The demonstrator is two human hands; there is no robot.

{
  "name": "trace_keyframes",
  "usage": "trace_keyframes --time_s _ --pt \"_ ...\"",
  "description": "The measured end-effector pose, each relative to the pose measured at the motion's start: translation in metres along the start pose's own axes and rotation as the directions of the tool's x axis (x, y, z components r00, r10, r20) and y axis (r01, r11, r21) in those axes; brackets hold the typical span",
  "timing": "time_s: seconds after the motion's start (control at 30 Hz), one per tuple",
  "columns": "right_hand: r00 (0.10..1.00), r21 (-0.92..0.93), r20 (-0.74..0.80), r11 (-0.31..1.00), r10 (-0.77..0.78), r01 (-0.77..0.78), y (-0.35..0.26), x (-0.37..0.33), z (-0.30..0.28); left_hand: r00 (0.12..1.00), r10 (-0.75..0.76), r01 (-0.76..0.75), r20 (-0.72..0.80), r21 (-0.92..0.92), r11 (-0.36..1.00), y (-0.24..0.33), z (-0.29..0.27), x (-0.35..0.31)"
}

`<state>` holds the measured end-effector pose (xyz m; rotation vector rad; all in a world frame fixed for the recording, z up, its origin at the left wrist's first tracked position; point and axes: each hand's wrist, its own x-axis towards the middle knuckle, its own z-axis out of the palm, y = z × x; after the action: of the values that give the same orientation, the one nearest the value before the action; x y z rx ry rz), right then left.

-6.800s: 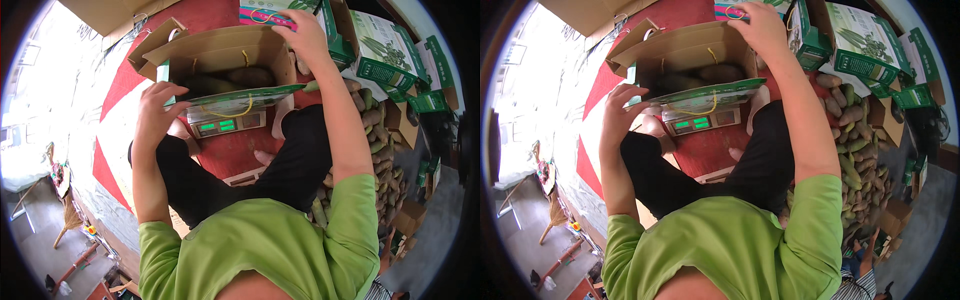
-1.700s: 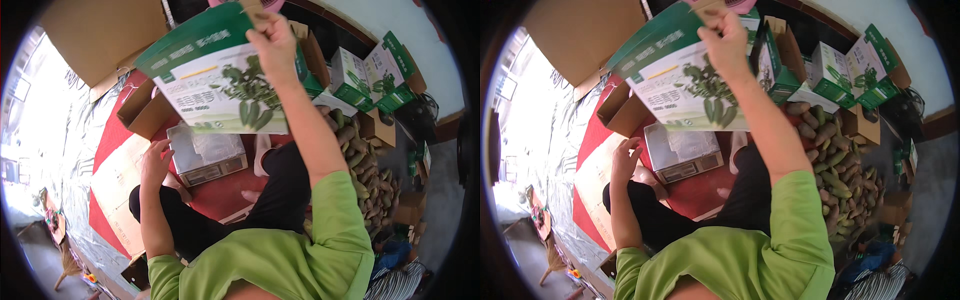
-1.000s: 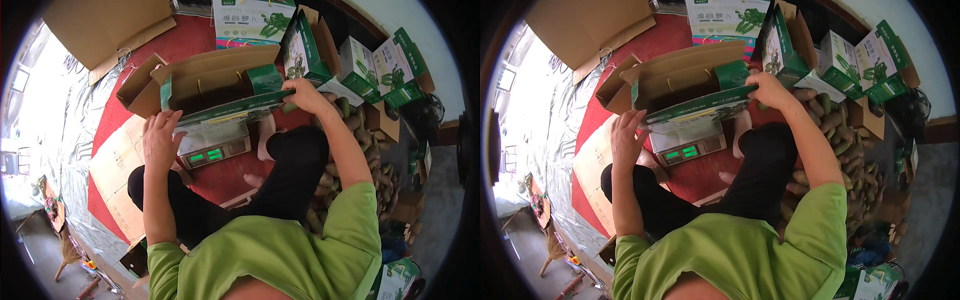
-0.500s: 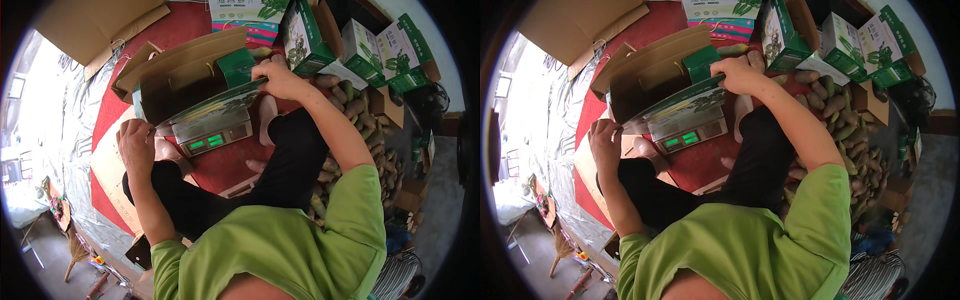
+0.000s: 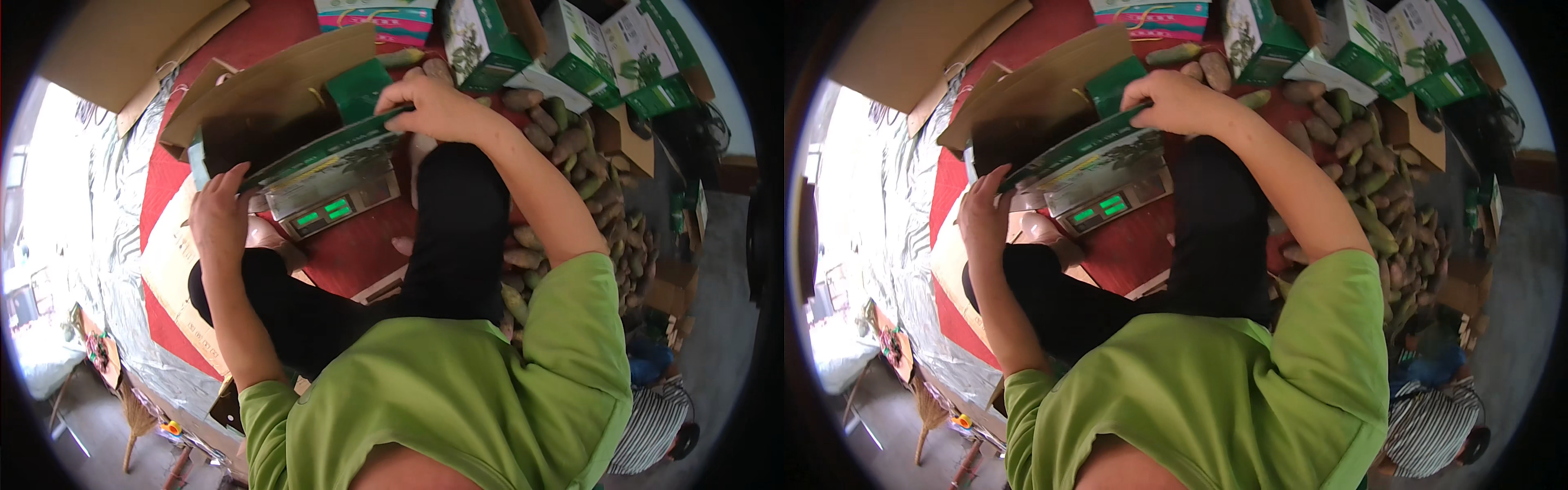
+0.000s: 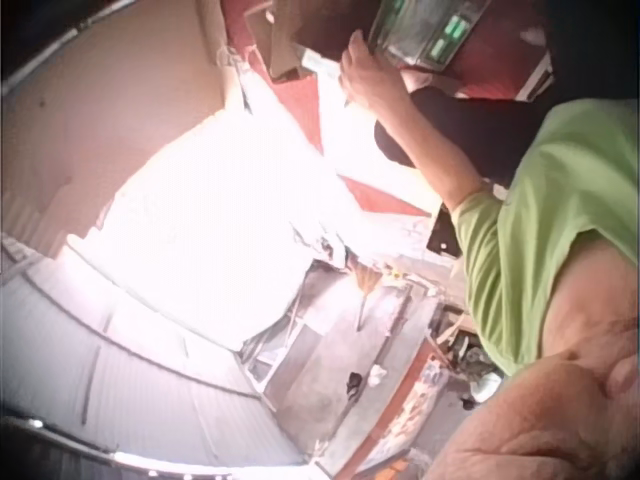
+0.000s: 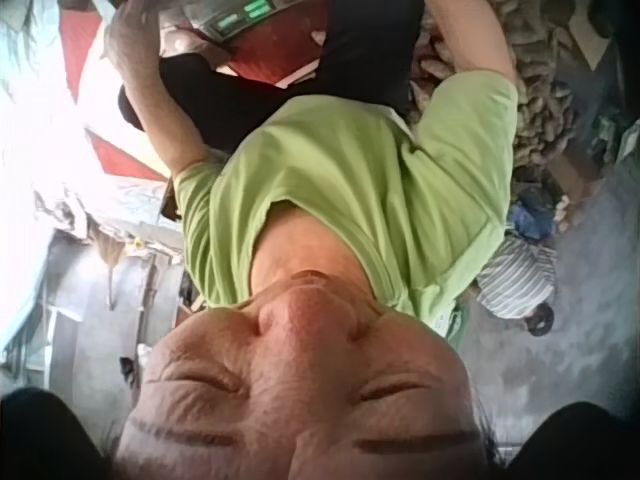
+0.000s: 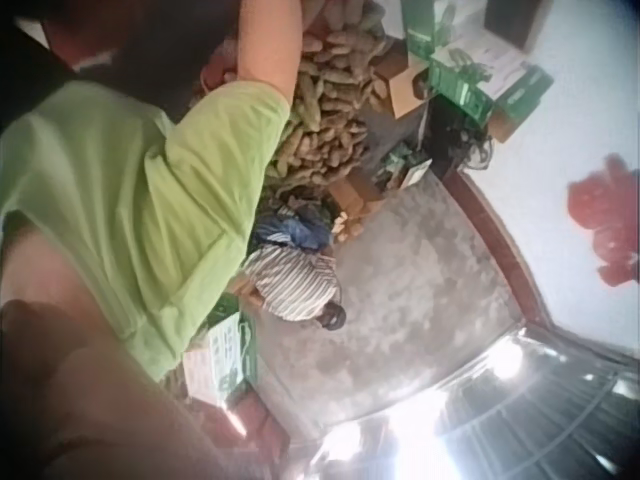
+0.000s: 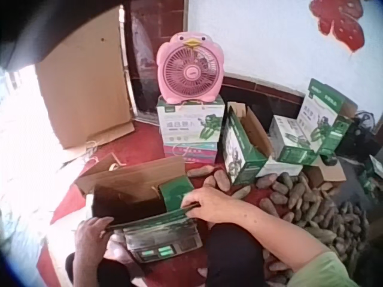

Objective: Sort and package large produce items from a pile on the floor into cardboard boxes and bags.

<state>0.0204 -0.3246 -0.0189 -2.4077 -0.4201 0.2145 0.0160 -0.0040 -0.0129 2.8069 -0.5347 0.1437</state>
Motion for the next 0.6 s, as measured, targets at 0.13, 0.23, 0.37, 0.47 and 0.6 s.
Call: trace_keyframes --time_s 0.13,0.23,0.37,0.47,0.6 --pt "0.99 0.304 -0.116 0.952 0.081 -0.042 0.004 -0.015 -0.013 0.999 -0.028 0.03 -0.034 0.058 0.998 -0.007 0.004 -0.006" --pt "0.955 0.378 -0.265 0.925 0.135 -0.026 0.037 -0.046 -0.013 0.998 0.003 0.004 -0.063 0.111 0.994 0.002 0.005 -0.006" --pt "0.889 0.484 -0.329 0.865 0.319 -0.132 0.08 -0.102 -0.001 0.996 0.053 -0.043 -0.071 0.138 0.99 0.003 0.009 -0.005" --pt "0.815 0.477 -0.333 0.831 0.473 -0.287 0.117 -0.142 0.039 0.995 0.078 -0.066 -0.069 0.163 0.984 -0.003 0.013 -0.007" --pt "0.712 0.367 -0.275 0.755 0.647 -0.544 0.158 -0.195 0.117 0.997 0.033 -0.023 -0.063 0.164 0.986 -0.007 0.015 -0.011"
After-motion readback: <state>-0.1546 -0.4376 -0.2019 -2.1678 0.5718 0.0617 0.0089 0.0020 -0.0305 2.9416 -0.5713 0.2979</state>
